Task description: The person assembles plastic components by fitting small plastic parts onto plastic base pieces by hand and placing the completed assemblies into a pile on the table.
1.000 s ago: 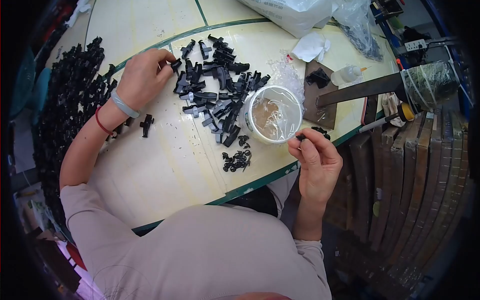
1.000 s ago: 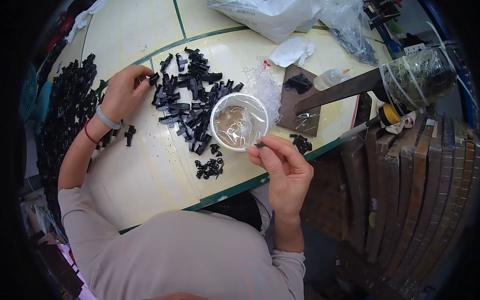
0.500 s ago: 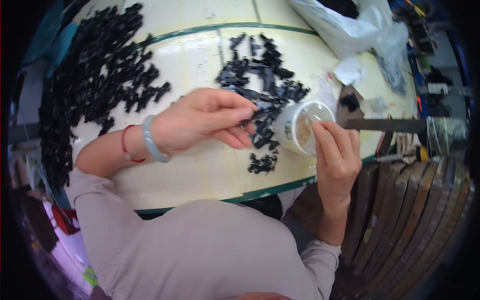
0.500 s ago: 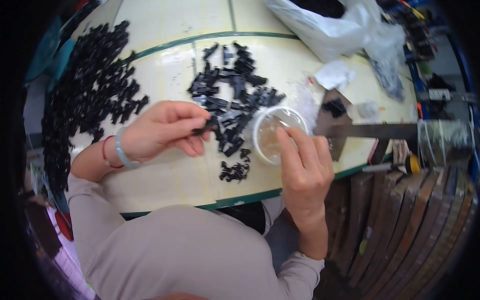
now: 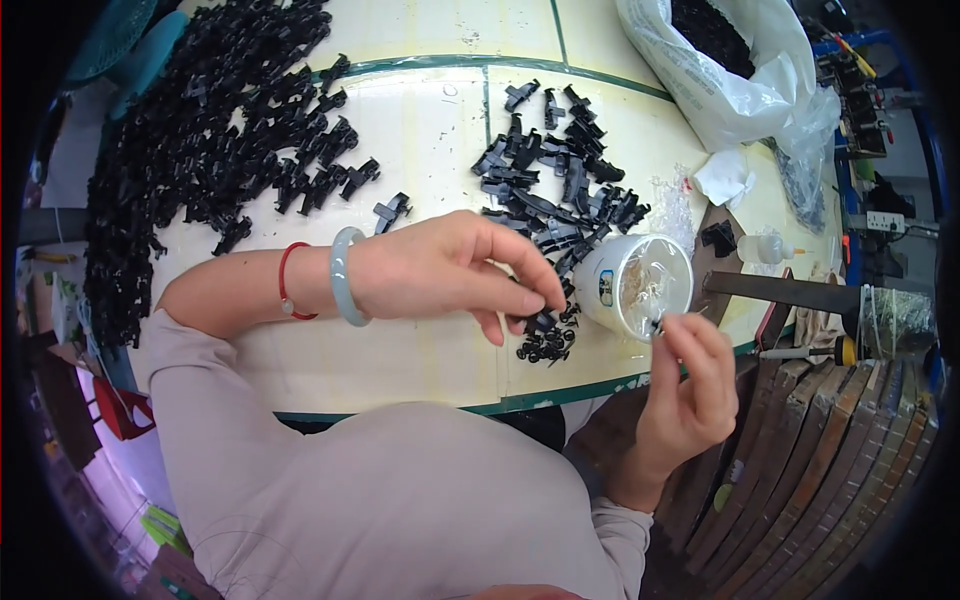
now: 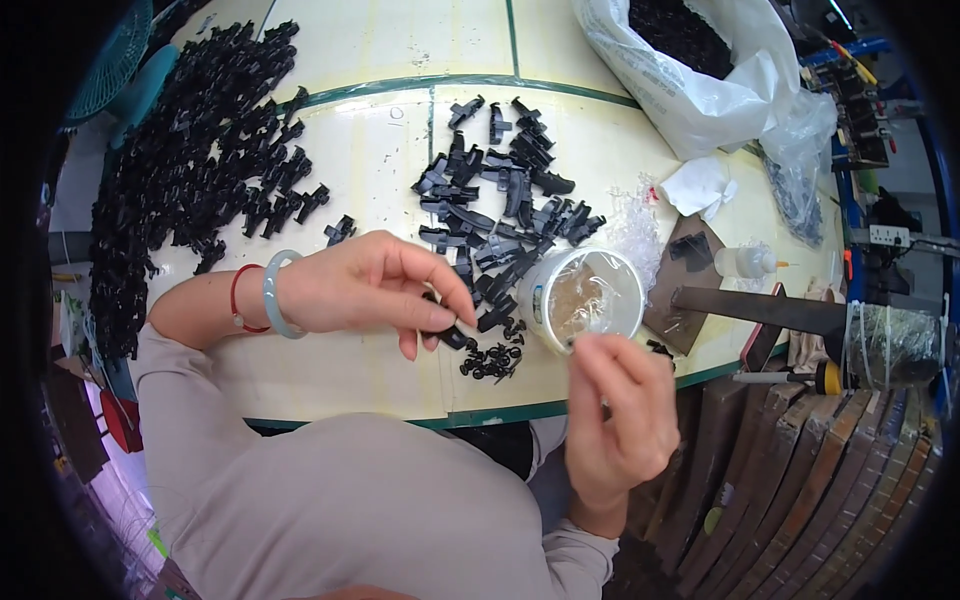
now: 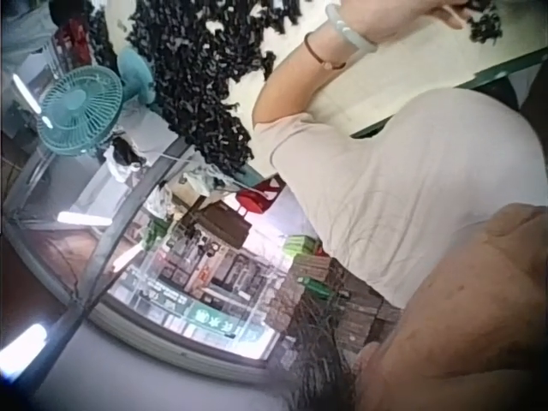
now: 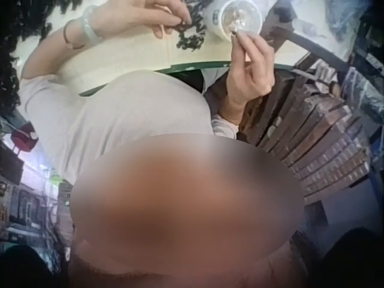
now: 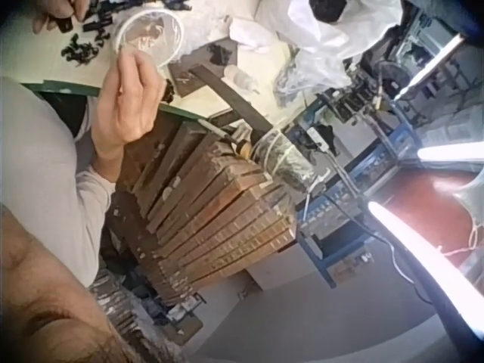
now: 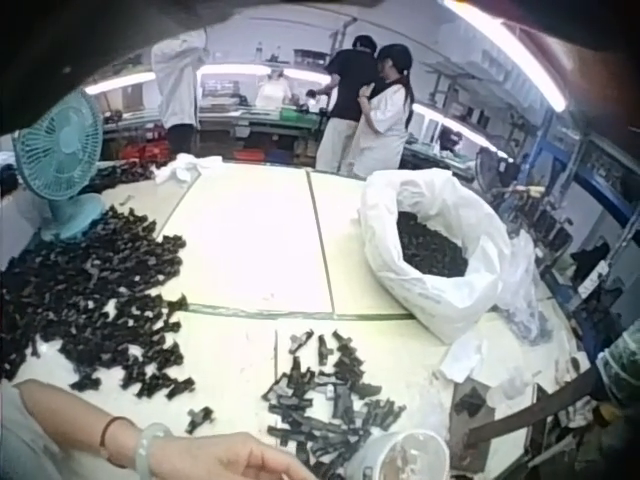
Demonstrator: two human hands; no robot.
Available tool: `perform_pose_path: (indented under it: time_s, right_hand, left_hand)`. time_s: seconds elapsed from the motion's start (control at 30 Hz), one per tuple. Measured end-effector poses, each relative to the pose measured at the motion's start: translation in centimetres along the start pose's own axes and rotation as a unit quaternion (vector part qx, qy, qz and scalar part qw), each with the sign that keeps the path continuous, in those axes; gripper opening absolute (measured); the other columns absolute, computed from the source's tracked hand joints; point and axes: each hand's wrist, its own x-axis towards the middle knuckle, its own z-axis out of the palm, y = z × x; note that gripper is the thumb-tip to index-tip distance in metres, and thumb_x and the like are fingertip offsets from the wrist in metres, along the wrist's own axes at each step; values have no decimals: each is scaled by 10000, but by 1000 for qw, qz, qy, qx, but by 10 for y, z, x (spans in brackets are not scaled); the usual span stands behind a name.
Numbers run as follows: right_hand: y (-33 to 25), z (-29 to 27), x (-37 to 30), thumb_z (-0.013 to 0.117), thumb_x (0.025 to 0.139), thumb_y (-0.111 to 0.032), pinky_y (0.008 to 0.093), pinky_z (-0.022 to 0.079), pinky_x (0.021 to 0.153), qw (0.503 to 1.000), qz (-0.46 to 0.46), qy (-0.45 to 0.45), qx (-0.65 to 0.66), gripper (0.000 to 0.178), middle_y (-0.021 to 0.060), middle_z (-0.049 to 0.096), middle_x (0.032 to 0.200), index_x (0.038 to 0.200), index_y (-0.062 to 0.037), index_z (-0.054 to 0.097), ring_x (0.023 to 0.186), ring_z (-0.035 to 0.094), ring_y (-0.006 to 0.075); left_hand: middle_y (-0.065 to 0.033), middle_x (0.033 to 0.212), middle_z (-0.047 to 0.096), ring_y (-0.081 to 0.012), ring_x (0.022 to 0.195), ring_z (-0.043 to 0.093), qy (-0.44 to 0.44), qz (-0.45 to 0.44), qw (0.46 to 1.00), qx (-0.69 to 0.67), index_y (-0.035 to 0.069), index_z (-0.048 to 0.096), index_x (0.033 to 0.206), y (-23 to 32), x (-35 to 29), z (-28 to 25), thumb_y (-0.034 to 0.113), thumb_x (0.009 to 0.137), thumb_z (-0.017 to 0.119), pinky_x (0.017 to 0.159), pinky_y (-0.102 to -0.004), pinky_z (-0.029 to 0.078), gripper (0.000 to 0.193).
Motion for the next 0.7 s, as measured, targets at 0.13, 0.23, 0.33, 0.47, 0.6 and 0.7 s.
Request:
perform_pose_path:
  time_s: [0.13,0.23,0.33,0.47,0.6,0.7]
  right_hand:
    - [-16,11,-19,692,684,129,312,526,682,983,34,-22,179,248,135,645,869,905,19,663,748,614,230]
    - [-14,24,-31,706,672,123,364,554,756,954,13,-72,292,259,156,641,878,907,26,657,765,627,245]
    - [-14,28,-36,707,677,108,428,558,803,913,22,-110,392,255,174,635,882,916,38,653,764,629,247]
    - [-14,23,-42,671,710,133,304,536,713,943,103,-12,318,222,160,641,880,914,45,658,765,627,216]
    - [-17,32,-37,687,724,120,234,490,656,963,142,-5,229,236,135,649,891,943,32,667,768,625,174]
    - [-19,35,-35,690,738,101,233,491,654,964,150,-11,220,213,133,648,905,939,34,667,765,620,170]
  left_hand:
    - [-50,997,634,-65,861,593,-68,0,994,86,-11,606,1106,-9,-4,2,-15,855,607,705,-222,520,250]
    - [-61,1001,641,-68,856,601,-50,-13,995,88,-12,571,1169,-14,-1,5,-53,833,617,756,-214,510,341]
    - [-85,966,658,-94,845,625,-19,7,1000,23,-35,567,1149,-17,1,2,-41,832,631,796,-215,506,324]
    - [-70,965,670,-86,878,623,-4,39,999,2,-17,607,1097,-21,4,3,22,864,619,763,-214,502,236]
    - [-51,953,680,-87,889,624,16,10,995,98,15,628,1084,-13,1,9,76,890,603,708,-205,492,205]
    - [-45,957,685,-87,874,631,1,15,997,82,40,638,1078,-16,0,10,112,904,593,669,-197,483,194]
